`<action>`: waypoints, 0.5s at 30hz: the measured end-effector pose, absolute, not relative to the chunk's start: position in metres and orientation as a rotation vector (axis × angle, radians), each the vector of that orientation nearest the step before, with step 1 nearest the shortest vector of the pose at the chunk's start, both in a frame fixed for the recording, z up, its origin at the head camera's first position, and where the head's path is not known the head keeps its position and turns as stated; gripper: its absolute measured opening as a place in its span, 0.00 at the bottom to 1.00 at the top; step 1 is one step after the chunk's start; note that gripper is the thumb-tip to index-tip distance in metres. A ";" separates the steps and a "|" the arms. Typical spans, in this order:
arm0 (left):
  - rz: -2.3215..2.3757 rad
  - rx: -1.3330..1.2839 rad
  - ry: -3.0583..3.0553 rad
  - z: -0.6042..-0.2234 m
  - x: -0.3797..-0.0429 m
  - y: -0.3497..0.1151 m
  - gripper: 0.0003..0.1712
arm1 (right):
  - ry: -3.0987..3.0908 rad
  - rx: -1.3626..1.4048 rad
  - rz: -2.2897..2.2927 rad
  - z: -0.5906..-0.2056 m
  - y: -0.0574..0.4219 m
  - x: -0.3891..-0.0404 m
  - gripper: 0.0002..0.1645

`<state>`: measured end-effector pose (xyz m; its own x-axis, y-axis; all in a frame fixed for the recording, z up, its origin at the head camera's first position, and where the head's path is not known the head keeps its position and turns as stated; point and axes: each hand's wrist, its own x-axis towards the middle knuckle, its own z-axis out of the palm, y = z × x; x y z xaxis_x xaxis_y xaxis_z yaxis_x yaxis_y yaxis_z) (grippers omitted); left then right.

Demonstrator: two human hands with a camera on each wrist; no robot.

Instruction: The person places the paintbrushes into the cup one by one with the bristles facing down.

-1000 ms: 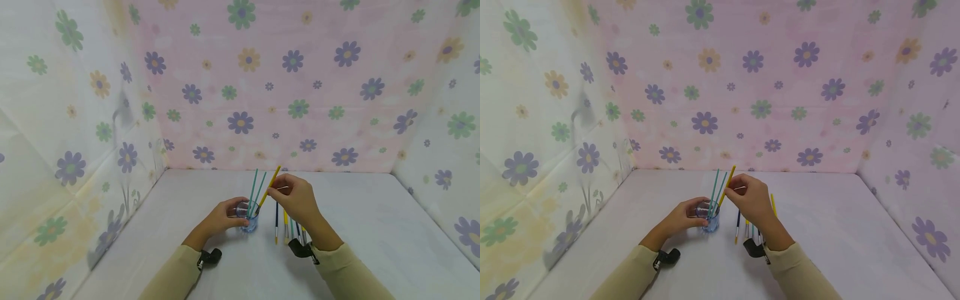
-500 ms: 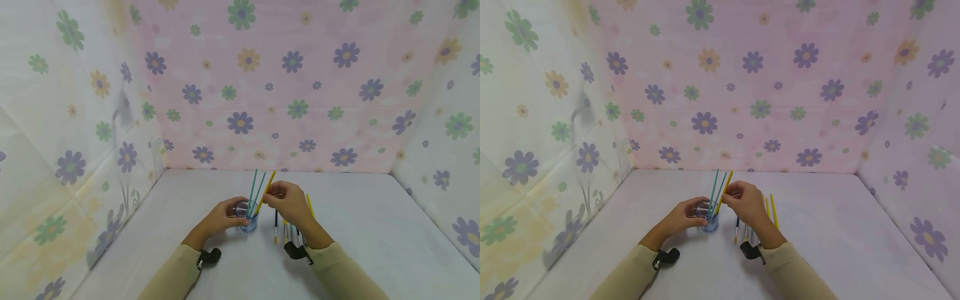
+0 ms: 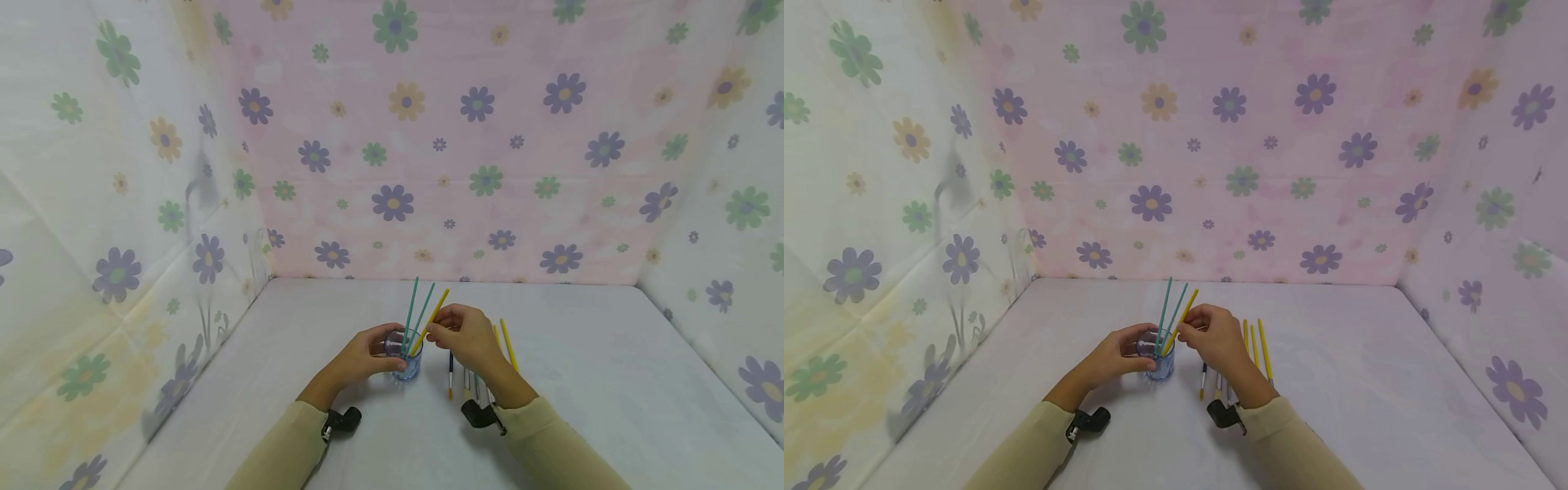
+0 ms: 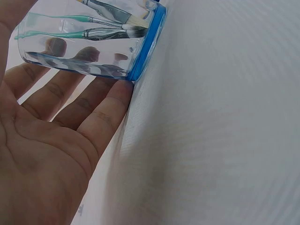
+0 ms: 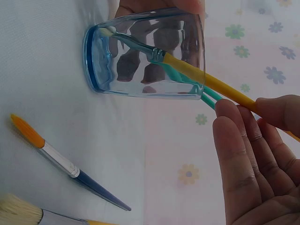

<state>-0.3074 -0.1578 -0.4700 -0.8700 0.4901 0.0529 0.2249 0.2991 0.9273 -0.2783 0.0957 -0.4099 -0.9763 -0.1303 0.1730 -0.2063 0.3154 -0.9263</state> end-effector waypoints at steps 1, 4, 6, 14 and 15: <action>1.601 0.653 2.325 -0.470 -0.308 -0.158 0.42 | -2.494 0.318 1.773 -0.410 0.096 -0.279 0.08; 1.606 0.653 2.320 -0.471 -0.308 -0.158 0.43 | -2.496 0.308 1.776 -0.412 0.096 -0.280 0.08; 1.607 0.659 2.320 -0.471 -0.308 -0.158 0.44 | -2.496 0.299 1.781 -0.412 0.097 -0.281 0.08; 1.610 0.656 2.321 -0.471 -0.307 -0.157 0.42 | -2.498 0.261 1.826 -0.413 0.099 -0.283 0.10; 1.611 0.658 2.321 -0.471 -0.307 -0.157 0.41 | -2.503 0.251 1.829 -0.413 0.100 -0.283 0.10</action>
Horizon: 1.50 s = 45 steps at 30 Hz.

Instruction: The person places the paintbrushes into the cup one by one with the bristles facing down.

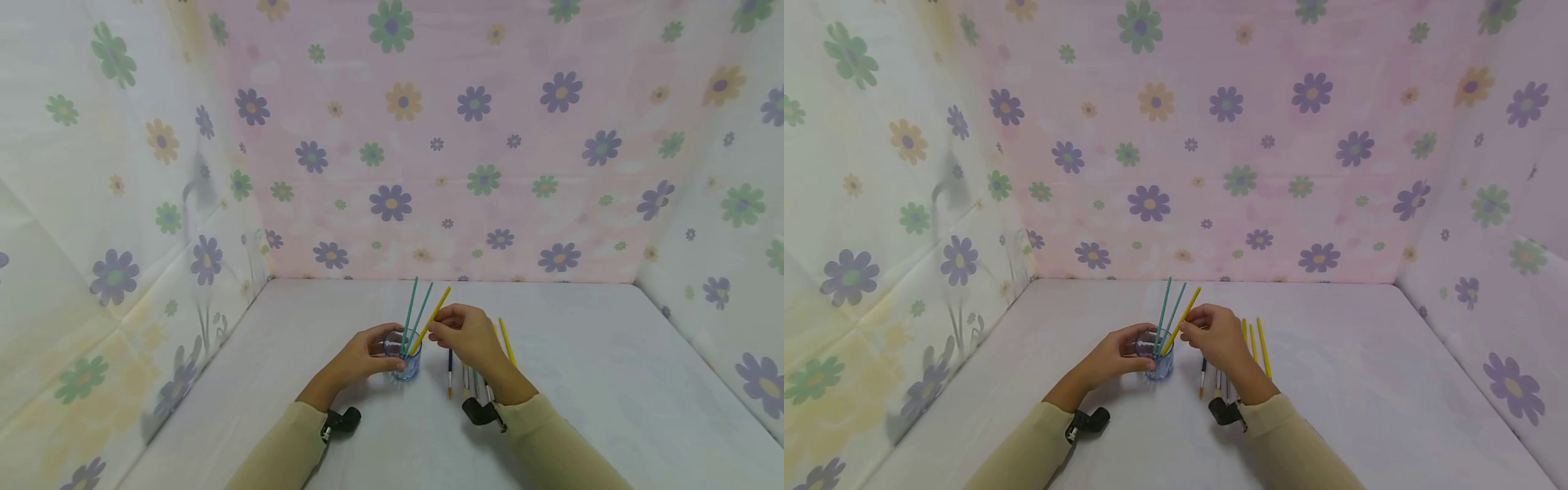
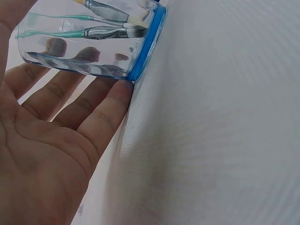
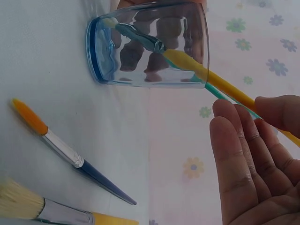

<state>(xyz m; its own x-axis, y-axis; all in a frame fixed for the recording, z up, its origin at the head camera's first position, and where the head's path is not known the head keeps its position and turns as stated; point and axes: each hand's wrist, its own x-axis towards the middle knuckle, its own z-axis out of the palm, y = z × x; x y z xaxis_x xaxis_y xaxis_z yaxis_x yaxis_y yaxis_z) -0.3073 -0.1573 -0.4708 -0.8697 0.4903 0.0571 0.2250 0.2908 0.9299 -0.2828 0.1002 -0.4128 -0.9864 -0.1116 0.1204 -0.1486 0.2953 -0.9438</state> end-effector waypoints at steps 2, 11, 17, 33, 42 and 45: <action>1.608 0.659 2.323 -0.470 -0.307 -0.157 0.41 | -2.518 0.235 1.827 -0.413 0.102 -0.284 0.10; 1.592 0.653 2.338 -0.470 -0.307 -0.157 0.41 | -2.531 0.205 1.835 -0.407 0.119 -0.290 0.15; 1.600 0.692 2.323 -0.473 -0.309 -0.160 0.42 | -2.531 0.200 1.828 -0.402 0.133 -0.293 0.13; 1.590 0.699 2.327 -0.470 -0.308 -0.161 0.41 | -2.580 0.138 1.822 -0.393 0.169 -0.300 0.18; 1.601 0.687 2.317 -0.472 -0.309 -0.160 0.42 | -2.613 0.111 1.789 -0.391 0.183 -0.300 0.20; 1.601 0.688 2.306 -0.472 -0.308 -0.159 0.42 | -2.644 0.085 1.776 -0.394 0.188 -0.300 0.22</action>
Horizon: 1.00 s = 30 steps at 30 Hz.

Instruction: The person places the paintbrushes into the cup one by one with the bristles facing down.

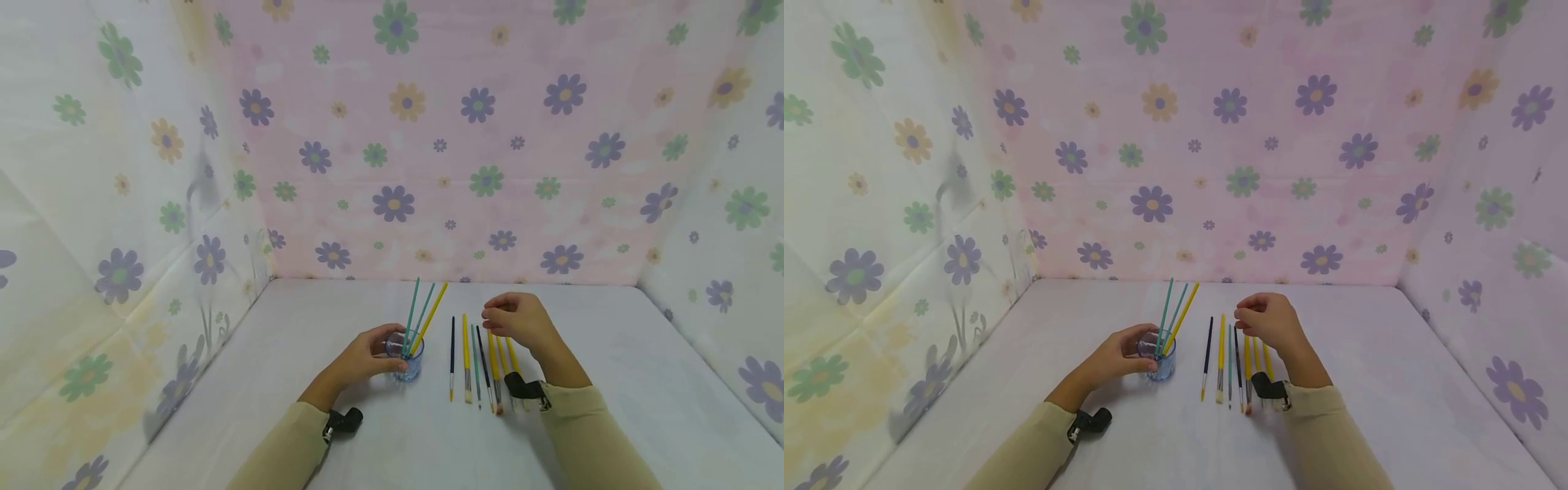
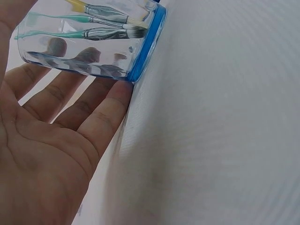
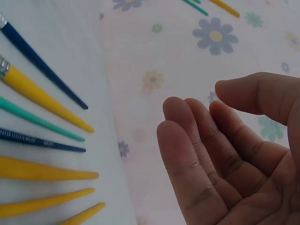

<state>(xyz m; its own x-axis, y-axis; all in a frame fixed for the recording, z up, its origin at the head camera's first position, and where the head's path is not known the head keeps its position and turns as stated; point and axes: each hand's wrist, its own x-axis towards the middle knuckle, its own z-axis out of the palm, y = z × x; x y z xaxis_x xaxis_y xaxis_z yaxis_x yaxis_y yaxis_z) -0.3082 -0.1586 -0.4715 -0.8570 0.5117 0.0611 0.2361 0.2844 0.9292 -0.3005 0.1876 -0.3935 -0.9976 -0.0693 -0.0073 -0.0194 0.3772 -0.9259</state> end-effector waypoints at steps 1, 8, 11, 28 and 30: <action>1.600 0.683 2.303 -0.471 -0.308 -0.159 0.42 | 2.567 -0.073 -1.717 -0.395 0.189 -0.301 0.23; 1.598 0.708 2.308 -0.466 -0.307 -0.157 0.41 | 2.506 -0.018 -1.747 -0.402 0.203 -0.308 0.28; 1.595 0.706 2.315 -0.465 -0.307 -0.157 0.40 | 2.486 -0.003 -1.767 -0.405 0.210 -0.310 0.30; 1.587 0.683 2.326 -0.469 -0.309 -0.158 0.41 | 2.520 0.130 -1.605 -0.413 0.226 -0.311 0.30; 1.588 0.685 2.322 -0.469 -0.308 -0.159 0.42 | 2.533 0.165 -1.571 -0.417 0.229 -0.312 0.29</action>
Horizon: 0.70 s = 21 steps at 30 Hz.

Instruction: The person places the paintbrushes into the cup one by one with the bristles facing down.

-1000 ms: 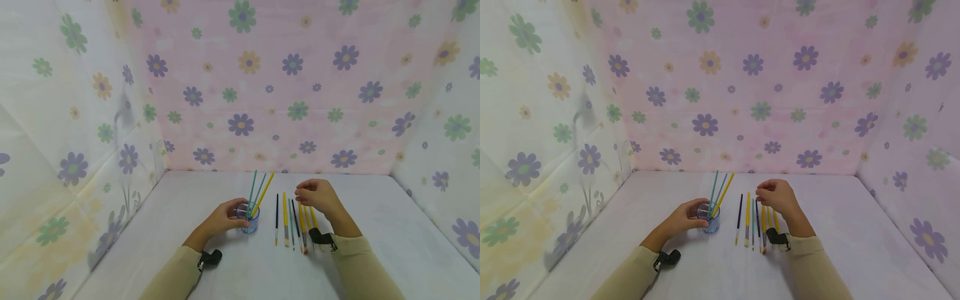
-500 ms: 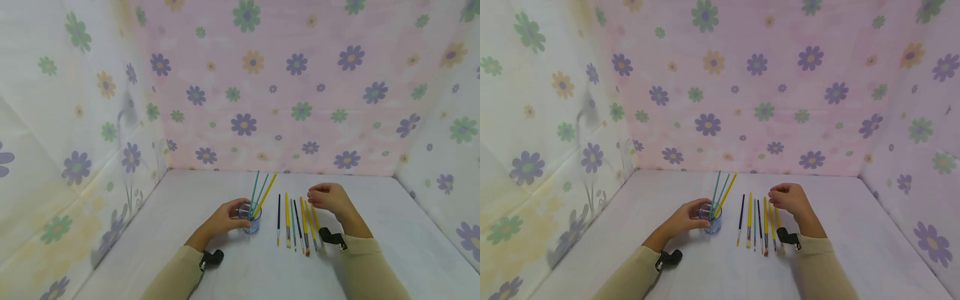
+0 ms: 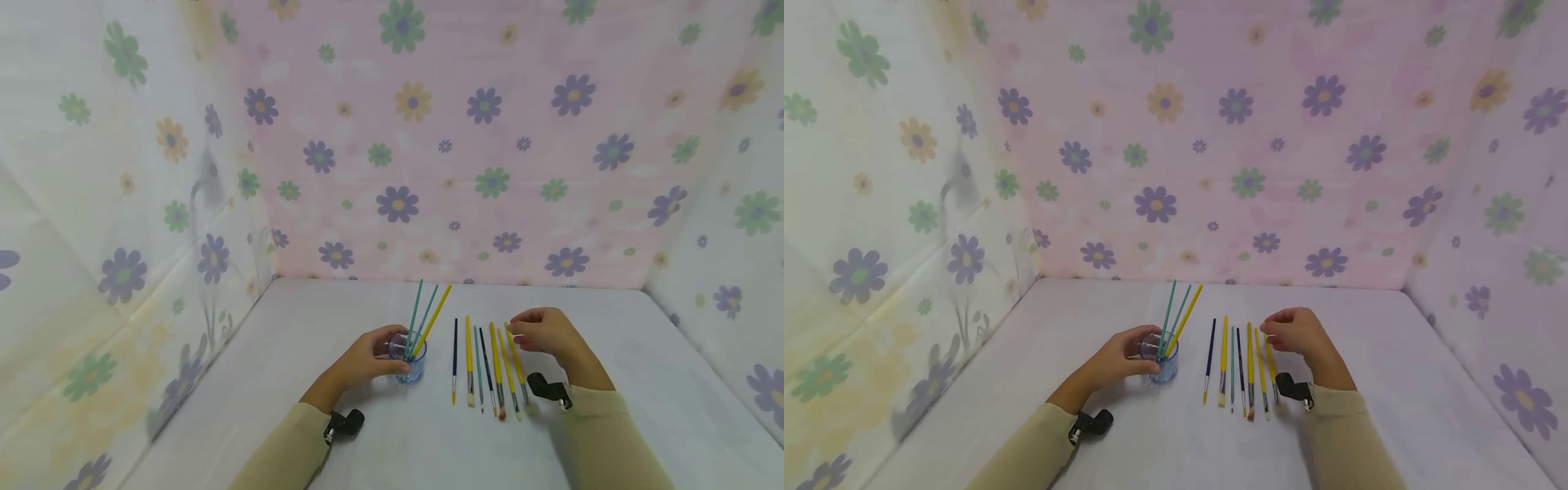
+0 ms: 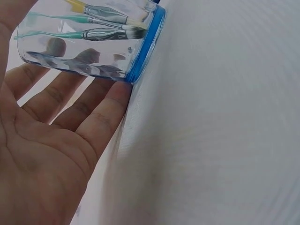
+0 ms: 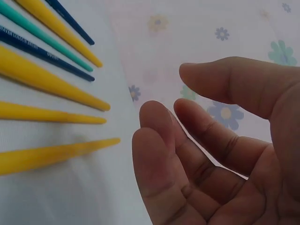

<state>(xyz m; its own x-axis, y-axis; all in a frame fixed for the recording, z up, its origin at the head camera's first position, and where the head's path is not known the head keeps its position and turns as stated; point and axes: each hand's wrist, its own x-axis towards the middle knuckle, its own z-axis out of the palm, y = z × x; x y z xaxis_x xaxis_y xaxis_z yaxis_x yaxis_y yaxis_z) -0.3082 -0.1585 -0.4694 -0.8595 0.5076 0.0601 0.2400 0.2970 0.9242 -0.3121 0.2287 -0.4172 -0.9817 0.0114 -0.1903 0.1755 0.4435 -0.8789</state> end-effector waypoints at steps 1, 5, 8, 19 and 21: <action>1.583 0.683 2.325 -0.470 -0.307 -0.159 0.42 | 2.542 0.177 -1.551 -0.420 0.230 -0.313 0.29; 1.551 0.690 2.355 -0.470 -0.307 -0.159 0.42 | 2.577 0.259 -1.468 -0.427 0.236 -0.317 0.29; 1.549 0.702 2.357 -0.470 -0.307 -0.160 0.42 | 2.590 0.315 -1.408 -0.429 0.238 -0.319 0.28; 1.552 0.689 2.351 -0.471 -0.309 -0.159 0.42 | 2.563 0.351 -1.299 -0.433 0.251 -0.315 0.28; 1.556 0.689 2.353 -0.471 -0.309 -0.159 0.42 | 2.559 0.350 -1.289 -0.435 0.254 -0.315 0.28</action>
<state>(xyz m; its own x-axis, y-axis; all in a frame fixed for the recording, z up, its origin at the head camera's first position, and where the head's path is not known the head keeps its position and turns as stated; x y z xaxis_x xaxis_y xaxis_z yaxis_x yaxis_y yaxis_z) -0.3088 -0.1588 -0.4705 -0.8610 0.5052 0.0598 0.2526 0.3226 0.9122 -0.3153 0.2537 -0.4346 -0.9387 0.0988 -0.3304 0.3243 0.5786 -0.7483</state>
